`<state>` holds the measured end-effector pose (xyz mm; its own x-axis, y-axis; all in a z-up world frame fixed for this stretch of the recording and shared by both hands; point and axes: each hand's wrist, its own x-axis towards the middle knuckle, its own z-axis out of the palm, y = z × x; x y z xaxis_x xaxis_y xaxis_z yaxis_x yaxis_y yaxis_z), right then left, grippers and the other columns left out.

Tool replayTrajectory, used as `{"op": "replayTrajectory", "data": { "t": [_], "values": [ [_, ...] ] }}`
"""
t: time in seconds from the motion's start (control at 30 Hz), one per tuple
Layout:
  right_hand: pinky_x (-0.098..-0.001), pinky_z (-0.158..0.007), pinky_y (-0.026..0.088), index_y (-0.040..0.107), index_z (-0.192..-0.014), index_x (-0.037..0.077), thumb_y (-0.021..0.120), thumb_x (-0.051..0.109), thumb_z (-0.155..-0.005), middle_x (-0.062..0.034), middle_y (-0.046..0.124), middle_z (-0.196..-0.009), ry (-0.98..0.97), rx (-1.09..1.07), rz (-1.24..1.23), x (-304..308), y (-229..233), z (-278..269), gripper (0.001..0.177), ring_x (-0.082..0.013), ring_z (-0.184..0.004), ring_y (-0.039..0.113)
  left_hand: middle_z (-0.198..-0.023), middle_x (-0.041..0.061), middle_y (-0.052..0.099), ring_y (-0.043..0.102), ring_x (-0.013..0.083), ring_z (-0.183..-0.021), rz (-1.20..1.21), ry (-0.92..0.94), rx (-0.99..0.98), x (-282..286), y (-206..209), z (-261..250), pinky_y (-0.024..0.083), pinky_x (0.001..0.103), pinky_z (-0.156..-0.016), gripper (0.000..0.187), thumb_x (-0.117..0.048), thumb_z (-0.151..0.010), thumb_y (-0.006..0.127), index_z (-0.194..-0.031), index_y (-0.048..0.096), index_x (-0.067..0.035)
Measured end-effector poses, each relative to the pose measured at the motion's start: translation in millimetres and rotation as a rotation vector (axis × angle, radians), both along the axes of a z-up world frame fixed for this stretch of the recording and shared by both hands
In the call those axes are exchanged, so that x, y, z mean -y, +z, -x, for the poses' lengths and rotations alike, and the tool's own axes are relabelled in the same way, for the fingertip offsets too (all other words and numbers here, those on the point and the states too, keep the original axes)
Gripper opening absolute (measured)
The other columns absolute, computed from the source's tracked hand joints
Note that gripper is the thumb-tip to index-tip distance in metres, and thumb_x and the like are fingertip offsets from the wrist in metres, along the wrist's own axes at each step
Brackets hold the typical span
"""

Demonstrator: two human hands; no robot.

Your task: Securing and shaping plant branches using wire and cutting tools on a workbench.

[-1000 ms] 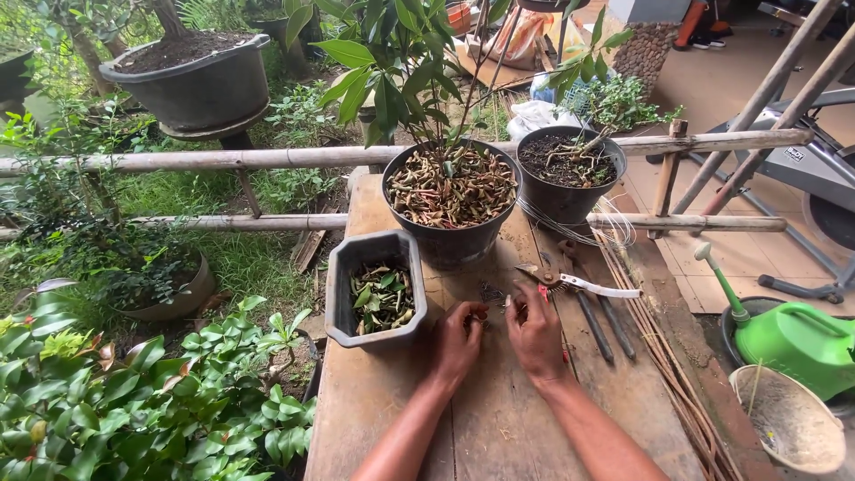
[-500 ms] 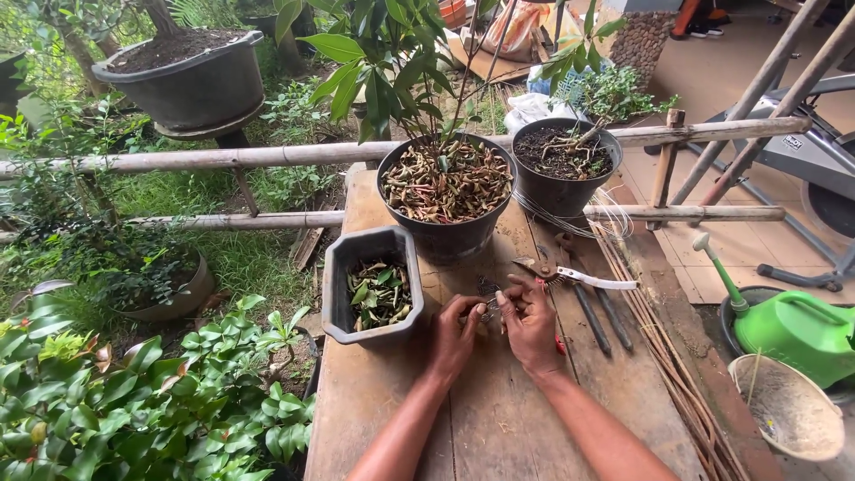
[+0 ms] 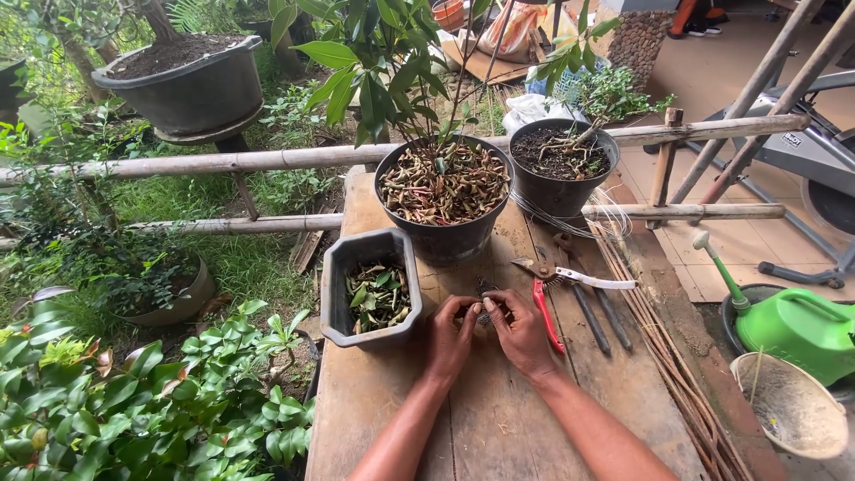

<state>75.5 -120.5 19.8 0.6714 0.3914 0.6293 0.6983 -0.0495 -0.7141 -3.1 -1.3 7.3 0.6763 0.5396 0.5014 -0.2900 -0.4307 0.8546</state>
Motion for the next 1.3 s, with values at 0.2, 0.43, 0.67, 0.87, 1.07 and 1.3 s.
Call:
{"op": "replayTrajectory", "data": {
  "t": [0.2, 0.43, 0.67, 0.87, 1.07, 1.3],
  "values": [
    [-0.0348, -0.063, 0.059, 0.08, -0.098, 0.012, 0.071, 0.019, -0.097, -0.0096, 0.076, -0.083, 0.001, 0.024, -0.009, -0.9, -2.2, -2.4, 0.011, -0.0252, -0.072, 0.074, -0.09, 0.013, 0.076, 0.076, 0.0301, -0.087, 0.022, -0.01, -0.011, -3.2, -13.0, -6.7, 0.06, 0.038, -0.075, 0.01, -0.013, -0.097, 0.07, -0.102, 0.077, -0.008],
    [-0.0383, -0.065, 0.059, 0.078, -0.1, 0.009, 0.07, 0.017, -0.098, -0.0129, 0.074, -0.082, 0.007, 0.063, -0.026, 0.2, 2.4, -0.7, 0.012, -0.0299, -0.073, 0.073, -0.085, 0.012, 0.076, 0.076, 0.0283, -0.083, 0.001, -0.005, -0.045, -0.4, -7.2, -4.2, 0.06, 0.036, -0.072, 0.009, -0.014, -0.096, 0.071, -0.099, 0.078, -0.009],
    [-0.0356, -0.066, 0.059, 0.078, -0.1, 0.01, 0.07, 0.018, -0.098, -0.011, 0.075, -0.084, 0.013, 0.063, -0.031, -1.7, 5.1, 1.9, 0.011, -0.0268, -0.074, 0.074, -0.087, 0.017, 0.076, 0.076, 0.0304, -0.086, 0.042, 0.025, -0.045, 1.6, -2.8, 0.4, 0.06, 0.039, -0.075, 0.012, -0.013, -0.098, 0.068, -0.102, 0.075, -0.005],
    [-0.035, -0.063, 0.058, 0.077, -0.102, 0.009, 0.072, 0.017, -0.097, -0.0112, 0.075, -0.085, -0.009, 0.022, -0.041, -0.2, 7.9, 3.7, 0.01, -0.0234, -0.073, 0.072, -0.087, 0.014, 0.077, 0.076, 0.0261, -0.084, 0.046, 0.016, -0.03, 1.7, -7.5, -2.4, 0.059, 0.035, -0.072, 0.009, -0.013, -0.095, 0.072, -0.1, 0.077, -0.007],
    [-0.0347, -0.063, 0.059, 0.077, -0.102, 0.009, 0.072, 0.016, -0.097, -0.0108, 0.075, -0.086, -0.009, 0.038, -0.035, -0.7, 7.5, 3.0, 0.01, -0.024, -0.073, 0.073, -0.087, 0.013, 0.077, 0.076, 0.0263, -0.082, 0.022, 0.041, -0.035, 2.7, -2.6, -1.2, 0.06, 0.035, -0.07, 0.009, -0.012, -0.094, 0.073, -0.1, 0.077, -0.008],
    [-0.0344, -0.066, 0.059, 0.076, -0.101, 0.011, 0.07, 0.016, -0.099, -0.0077, 0.074, -0.089, -0.114, 0.238, -0.018, 2.4, 8.2, -4.1, 0.008, -0.0259, -0.078, 0.074, -0.086, 0.012, 0.074, 0.073, 0.0278, -0.081, -0.052, 0.044, -0.039, 5.7, -31.4, -15.0, 0.058, 0.035, -0.067, 0.008, -0.014, -0.095, 0.072, -0.099, 0.075, -0.008]
  ]
}}
